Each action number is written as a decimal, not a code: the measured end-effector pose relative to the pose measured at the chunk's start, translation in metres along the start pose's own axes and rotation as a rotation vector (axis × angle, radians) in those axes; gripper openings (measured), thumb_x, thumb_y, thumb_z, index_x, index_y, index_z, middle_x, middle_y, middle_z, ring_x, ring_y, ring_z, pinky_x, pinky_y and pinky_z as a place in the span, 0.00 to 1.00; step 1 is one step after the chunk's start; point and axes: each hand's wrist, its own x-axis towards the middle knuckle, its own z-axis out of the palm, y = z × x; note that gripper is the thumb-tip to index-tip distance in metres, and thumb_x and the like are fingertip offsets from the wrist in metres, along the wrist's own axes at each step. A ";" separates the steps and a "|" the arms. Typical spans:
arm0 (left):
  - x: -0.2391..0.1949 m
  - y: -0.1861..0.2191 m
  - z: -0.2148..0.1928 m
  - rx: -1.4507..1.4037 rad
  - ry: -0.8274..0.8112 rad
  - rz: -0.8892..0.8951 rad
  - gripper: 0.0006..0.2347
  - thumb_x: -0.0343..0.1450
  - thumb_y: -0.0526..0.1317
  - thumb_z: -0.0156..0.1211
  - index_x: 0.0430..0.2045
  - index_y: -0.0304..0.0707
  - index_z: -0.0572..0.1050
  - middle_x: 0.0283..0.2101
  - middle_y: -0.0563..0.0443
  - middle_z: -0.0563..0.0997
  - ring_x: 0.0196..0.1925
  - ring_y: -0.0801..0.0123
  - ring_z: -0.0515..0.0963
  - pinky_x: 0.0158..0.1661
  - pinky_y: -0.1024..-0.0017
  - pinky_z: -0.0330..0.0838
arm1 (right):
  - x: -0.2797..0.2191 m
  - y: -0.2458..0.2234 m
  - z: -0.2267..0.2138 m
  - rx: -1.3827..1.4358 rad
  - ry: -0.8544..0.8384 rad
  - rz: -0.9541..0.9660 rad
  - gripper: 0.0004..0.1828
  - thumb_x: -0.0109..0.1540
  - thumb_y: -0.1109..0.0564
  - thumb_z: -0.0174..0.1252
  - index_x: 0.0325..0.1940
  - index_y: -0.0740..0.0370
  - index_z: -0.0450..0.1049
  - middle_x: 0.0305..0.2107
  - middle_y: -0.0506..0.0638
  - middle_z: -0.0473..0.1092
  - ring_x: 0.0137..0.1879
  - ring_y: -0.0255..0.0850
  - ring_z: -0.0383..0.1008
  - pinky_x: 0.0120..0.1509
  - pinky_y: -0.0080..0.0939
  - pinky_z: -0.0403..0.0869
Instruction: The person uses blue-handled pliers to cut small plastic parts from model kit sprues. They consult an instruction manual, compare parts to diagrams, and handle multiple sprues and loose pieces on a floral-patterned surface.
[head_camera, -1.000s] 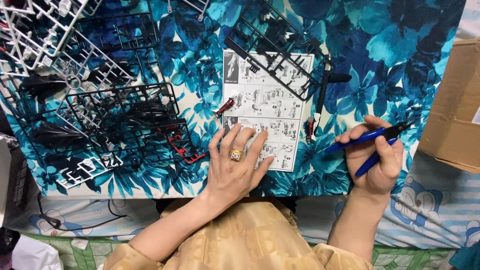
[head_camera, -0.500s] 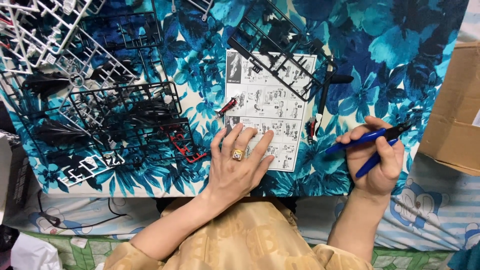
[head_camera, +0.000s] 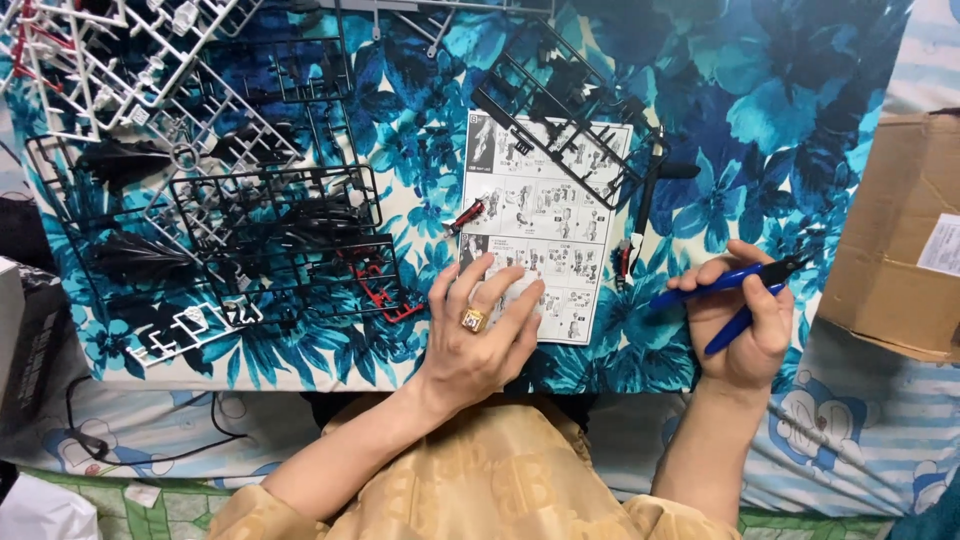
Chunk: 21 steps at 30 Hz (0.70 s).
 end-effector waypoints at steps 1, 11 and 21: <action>0.002 0.000 -0.001 -0.037 0.054 0.032 0.07 0.68 0.37 0.60 0.37 0.38 0.78 0.42 0.43 0.79 0.53 0.54 0.71 0.56 0.55 0.61 | 0.002 0.000 0.001 0.021 -0.009 -0.009 0.17 0.68 0.55 0.49 0.58 0.65 0.68 0.35 0.57 0.70 0.41 0.48 0.71 0.51 0.51 0.75; 0.000 0.002 -0.050 -0.446 0.039 0.189 0.09 0.72 0.35 0.46 0.37 0.30 0.76 0.33 0.45 0.76 0.34 0.57 0.73 0.40 0.60 0.70 | -0.002 -0.030 0.057 -0.338 0.095 -0.038 0.11 0.62 0.55 0.52 0.45 0.64 0.69 0.20 0.48 0.54 0.26 0.37 0.53 0.33 0.39 0.58; -0.013 0.036 -0.129 -1.288 -0.192 0.061 0.38 0.77 0.52 0.06 0.27 0.19 0.74 0.34 0.35 0.77 0.34 0.53 0.75 0.42 0.59 0.74 | -0.028 -0.037 0.102 -1.340 -0.007 -0.061 0.12 0.64 0.54 0.52 0.47 0.60 0.75 0.24 0.47 0.66 0.27 0.34 0.63 0.31 0.32 0.63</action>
